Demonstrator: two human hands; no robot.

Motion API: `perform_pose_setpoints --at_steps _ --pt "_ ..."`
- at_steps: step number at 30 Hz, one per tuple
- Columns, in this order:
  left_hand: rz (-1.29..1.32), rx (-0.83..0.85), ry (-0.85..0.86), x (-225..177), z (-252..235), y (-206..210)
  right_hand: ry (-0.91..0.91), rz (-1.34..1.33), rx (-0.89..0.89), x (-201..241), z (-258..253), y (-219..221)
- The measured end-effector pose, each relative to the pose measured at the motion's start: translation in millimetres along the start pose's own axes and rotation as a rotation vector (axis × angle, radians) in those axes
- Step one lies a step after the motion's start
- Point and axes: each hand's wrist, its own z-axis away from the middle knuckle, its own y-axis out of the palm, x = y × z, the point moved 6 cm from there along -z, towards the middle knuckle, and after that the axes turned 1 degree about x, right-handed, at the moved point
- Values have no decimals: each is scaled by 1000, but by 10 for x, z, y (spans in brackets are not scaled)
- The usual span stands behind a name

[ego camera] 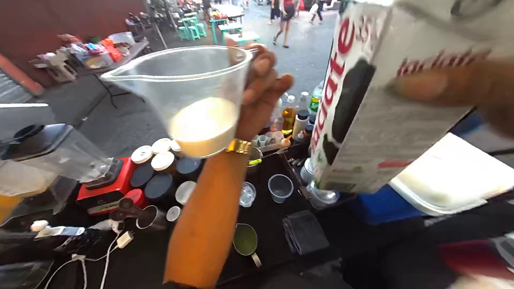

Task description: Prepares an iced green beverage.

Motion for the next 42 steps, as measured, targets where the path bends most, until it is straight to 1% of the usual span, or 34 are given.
perform_pose_setpoints --at_steps 1,2,4,5,6,8,10,11,13,15,16,18,21,24,29,31,33,34,35,36,37,39,40,41,42 --pt "-50 15 -4 -80 47 -35 -39 3 -112 -219 249 -7" --pt "-114 -7 -12 -165 100 -56 -27 20 -199 -390 514 23" --pt "-247 -67 -25 -332 180 -86 106 98 -280 -632 1076 102" --pt "-317 -83 -24 -430 233 -105 204 158 -300 -744 1351 151" --pt "-396 -96 -10 -535 289 -134 312 185 -340 -880 1638 208" --pt "-475 -110 20 -762 400 -225 481 183 -422 -1200 2196 353" --pt "-534 -150 38 -959 518 -262 578 148 -522 -1547 2688 533" --pt "-572 -227 60 -999 579 -214 616 161 -579 -1720 2900 626" --pt "-776 -383 103 -972 740 4 679 184 -685 -2049 3250 819" --pt "-1054 -406 35 -960 982 151 696 213 -765 -2334 3471 1011" --pt "-1162 -402 64 -936 1080 209 694 230 -800 -2458 3542 1091" --pt "-1274 -422 140 -823 1231 318 688 253 -871 -2662 3655 1232" --pt "-1357 -440 211 -671 1440 393 677 291 -950 -2857 3756 1395" --pt "-1405 -532 316 -598 1721 382 672 295 -974 -2988 3745 1480" --pt "-1534 -565 406 -422 2105 401 652 235 -902 -3128 3612 1497" --pt "-1590 -562 433 -310 2235 402 694 199 -880 -3162 3648 1500" --pt "-1643 -544 431 -188 2360 418 800 171 -890 -3057 3739 1534" --pt "-1659 -537 429 -129 2410 425 839 177 -904 -2900 3768 1557" --pt "-1665 -539 424 -72 2462 428 854 167 -912 -2652 3750 1589" --pt "-1669 -546 421 -11 2523 428 848 137 -881 -2360 3664 1626" --pt "-1691 -549 414 58 2586 429 825 70 -794 -2067 3484 1658" --pt "-1746 -551 422 204 2716 419 737 -171 -518 -1657 2932 1713" --pt "-1776 -554 421 283 2790 416 688 -282 -372 -1547 2646 1740" --pt "-1816 -554 410 369 2865 417 646 -351 -263 -1489 2393 1757" --pt "-1864 -555 399 457 2936 414 620 -393 -193 -1478 2175 1763"
